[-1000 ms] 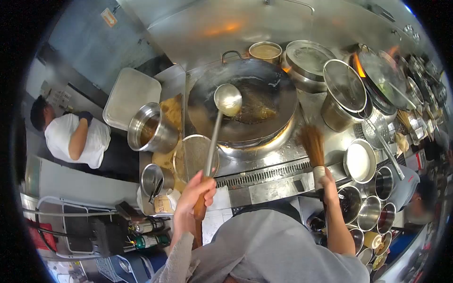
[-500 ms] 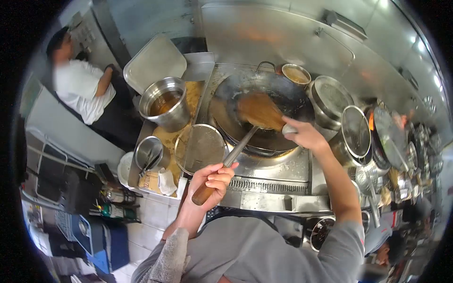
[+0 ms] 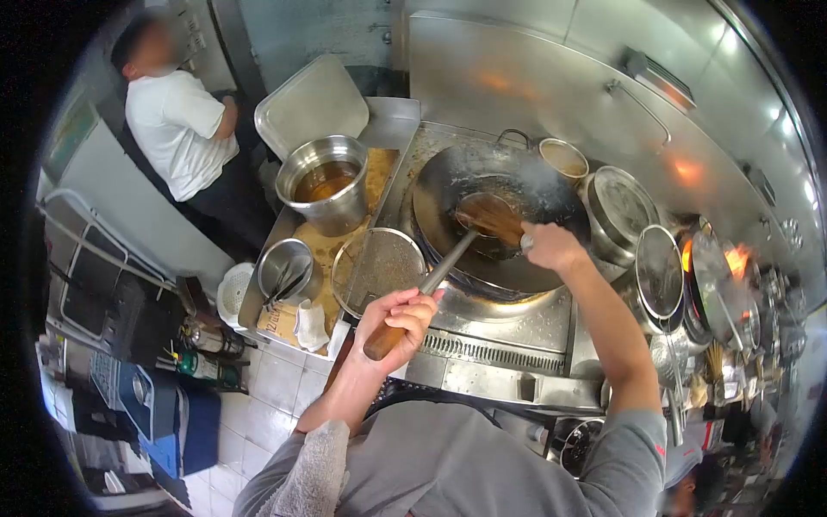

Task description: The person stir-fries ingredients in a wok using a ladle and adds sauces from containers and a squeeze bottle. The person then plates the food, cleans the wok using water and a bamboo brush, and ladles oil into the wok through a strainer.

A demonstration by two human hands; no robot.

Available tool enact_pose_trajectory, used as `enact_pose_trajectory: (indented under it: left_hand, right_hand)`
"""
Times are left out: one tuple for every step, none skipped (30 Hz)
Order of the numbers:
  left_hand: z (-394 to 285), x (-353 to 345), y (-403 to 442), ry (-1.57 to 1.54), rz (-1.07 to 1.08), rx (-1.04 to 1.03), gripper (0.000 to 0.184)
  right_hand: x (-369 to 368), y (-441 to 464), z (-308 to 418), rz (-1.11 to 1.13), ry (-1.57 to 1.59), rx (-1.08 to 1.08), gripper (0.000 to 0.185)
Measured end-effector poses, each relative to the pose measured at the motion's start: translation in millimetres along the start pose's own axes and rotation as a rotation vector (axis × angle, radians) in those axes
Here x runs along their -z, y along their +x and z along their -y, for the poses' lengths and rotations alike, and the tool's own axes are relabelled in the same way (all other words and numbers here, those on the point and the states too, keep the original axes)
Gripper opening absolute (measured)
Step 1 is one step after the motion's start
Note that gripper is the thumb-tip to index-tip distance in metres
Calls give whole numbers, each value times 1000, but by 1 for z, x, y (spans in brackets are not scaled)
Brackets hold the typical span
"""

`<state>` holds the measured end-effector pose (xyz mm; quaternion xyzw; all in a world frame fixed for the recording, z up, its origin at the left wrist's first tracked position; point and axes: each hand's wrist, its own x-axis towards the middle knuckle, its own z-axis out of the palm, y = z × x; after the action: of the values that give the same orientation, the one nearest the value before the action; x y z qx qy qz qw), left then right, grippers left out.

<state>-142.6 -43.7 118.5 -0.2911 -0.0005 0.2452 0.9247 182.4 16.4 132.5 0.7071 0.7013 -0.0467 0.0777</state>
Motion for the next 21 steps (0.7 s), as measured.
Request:
enact_pose_trajectory:
  left_hand:
    - [-1, 0, 2, 26, -10, 1, 36]
    - [-2, 3, 3, 47, -16, 1, 36]
    - [-3, 3, 6, 68, -13, -3, 36]
    - [-3, 1, 7, 88, -14, -5, 36]
    - [-2, -1, 8, 108, -18, -8, 36]
    - [0, 1, 8, 123, -28, -9, 36]
    - [2, 4, 6, 130, -49, -14, 36]
    - [2, 2, 9, 146, -60, -15, 36]
    - [2, -1, 11, 166, -67, -17, 36]
    - [2, -1, 12, 200, -89, -15, 34]
    - [1, -2, 13, 263, -99, -2, 33]
    - [-2, -3, 14, 327, -108, 9, 32]
    - [-4, -3, 14, 386, -116, 18, 31]
    - [-15, -7, 11, 506, -146, 79, 20]
    - [-22, -15, 6, 650, -144, 100, 19]
    - [-25, -29, -3, 948, -232, 95, 19]
    - [-28, -43, -14, 1248, -323, 98, 19]
    - [-33, -50, -21, 1524, -435, 101, 22]
    - [-38, -56, -28, 1806, -543, 103, 24]
    - [-47, -63, -36, 2221, -536, 77, 27]
    - [-56, -66, -45, 2629, -509, 34, 31]
  right_hand:
    - [16, -3, -1, -17, -6, -84, 51]
    - [18, -2, -6, -50, -5, -115, 52]
    - [20, 0, -10, -86, -9, -139, 52]
    - [20, -11, 0, -84, -39, -110, 52]
    - [17, -22, 11, -80, -68, -82, 51]
    - [3, -19, -1, -76, -42, -55, 52]
    - [-12, -17, -12, -71, -17, -28, 54]
    - [-4, -6, -28, -90, -21, -66, 54]
    - [-1, 0, -38, -113, -25, -102, 55]
    - [25, -14, -18, -48, 94, -219, 58]
    - [16, -22, -14, -13, 88, -177, 58]
    - [3, -30, -9, 21, 82, -134, 58]
    - [-10, -32, -5, 58, 74, -87, 58]
    - [-12, -32, -16, 19, 111, 4, 58]
    - [1, -36, -39, 75, 65, -169, 56]
    - [6, -43, -63, -104, 0, -146, 53]
    - [22, -45, -80, -130, -2, -223, 50]
    - [50, -59, -81, -125, 48, -353, 48]
    - [64, -65, -94, -199, 127, -355, 50]
    - [71, -68, -109, -277, 204, -353, 53]
    - [69, -68, -119, -380, 363, -332, 55]
